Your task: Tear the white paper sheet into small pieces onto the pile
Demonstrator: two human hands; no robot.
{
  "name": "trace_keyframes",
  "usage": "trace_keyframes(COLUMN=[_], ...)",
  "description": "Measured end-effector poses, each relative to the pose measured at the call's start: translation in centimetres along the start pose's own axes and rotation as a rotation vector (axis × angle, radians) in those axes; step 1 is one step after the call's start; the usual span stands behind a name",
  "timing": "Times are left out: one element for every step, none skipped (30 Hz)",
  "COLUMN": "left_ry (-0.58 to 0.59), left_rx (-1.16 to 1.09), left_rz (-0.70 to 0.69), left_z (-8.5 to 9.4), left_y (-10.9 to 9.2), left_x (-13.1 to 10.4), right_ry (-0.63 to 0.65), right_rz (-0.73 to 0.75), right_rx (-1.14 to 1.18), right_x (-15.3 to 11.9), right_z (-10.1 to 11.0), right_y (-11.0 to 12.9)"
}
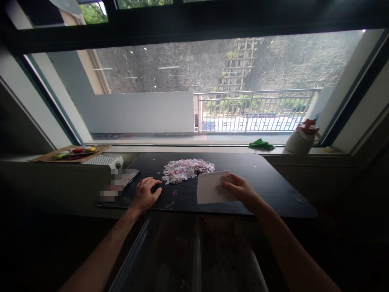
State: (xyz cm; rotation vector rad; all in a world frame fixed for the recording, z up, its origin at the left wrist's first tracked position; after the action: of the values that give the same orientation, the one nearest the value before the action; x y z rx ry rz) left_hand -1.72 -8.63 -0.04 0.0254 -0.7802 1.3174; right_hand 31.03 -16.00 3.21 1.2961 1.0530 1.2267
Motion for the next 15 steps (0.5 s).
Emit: trace_keyframes(left_ry=[-0.001,0.002,0.007,0.010,0.014,0.017,0.019,0.020,0.020,0.020,0.019,0.019,0.020,0.020,0.020], left_rx=[-0.005,-0.010,-0.014,-0.017,-0.018,-0.017,-0.015,-0.015,-0.016,-0.019,-0.022,-0.025,-0.027,-0.028,-0.028], left_rz=[0.001,0.004,0.004,0.006,0.008,0.012,0.017,0.021,0.024,0.025,0.025,0.024,0.023,0.022,0.022], left_z=[0.0,0.0,0.0,0.0,0.0,0.0,0.0,0.0,0.0,0.0,0.0,0.0,-0.1,-0.1,-0.1], left_y=[0.0,-0.1,-0.2,-0.2,-0.3,-0.3,-0.3,-0.4,-0.4,-0.4,-0.4,-0.4,-0.4,-0.4,-0.4], left_x=[0.0,-0.1,-0.1,-0.1,-0.1,-0.2,-0.2,-0.2,-0.2,-0.3,-0.3,-0.3,-0.2,-0.2,-0.2], right_ry=[-0.012,-0.021,-0.030,-0.039,-0.051,-0.065,-0.079,-0.089,-0.092,-0.084,-0.068,-0.047,-0.026,-0.010,-0.002], right_rz=[0.018,0.032,0.042,0.049,0.058,0.070,0.091,0.115,0.137,0.149,0.150,0.142,0.130,0.120,0.114], right_rx=[0.016,0.032,0.044,0.048,0.042,0.024,-0.003,-0.033,-0.061,-0.080,-0.091,-0.097,-0.099,-0.099,-0.097], right_x=[0.4,0.9,1.3,1.7,2.1,2.4,2.7,2.9,3.0,3.1,3.1,3.1,3.0,3.0,3.0], right_z=[-1.1,-2.4,-3.6,-4.8,-5.9,-6.7,-7.4,-7.8,-8.0,-8.1,-8.1,-8.0,-7.8,-7.6,-7.4], right_y=[-0.2,-0.5,-0.9,-1.3,-1.6,-1.9,-2.1,-2.2,-2.3,-2.2,-2.2,-2.0,-1.9,-1.7,-1.6])
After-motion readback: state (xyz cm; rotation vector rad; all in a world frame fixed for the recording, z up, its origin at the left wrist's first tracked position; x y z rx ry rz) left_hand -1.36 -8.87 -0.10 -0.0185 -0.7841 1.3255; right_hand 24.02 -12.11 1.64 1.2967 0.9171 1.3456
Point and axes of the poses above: each hand's wrist, its own x-axis towards the middle knuckle, its own z-axis out of the back of the hand, y = z × x, the point moved 4 cm from there along x, towards the middle knuckle, and after that the axes turned 6 degrees about z, right-handed, at the moved point
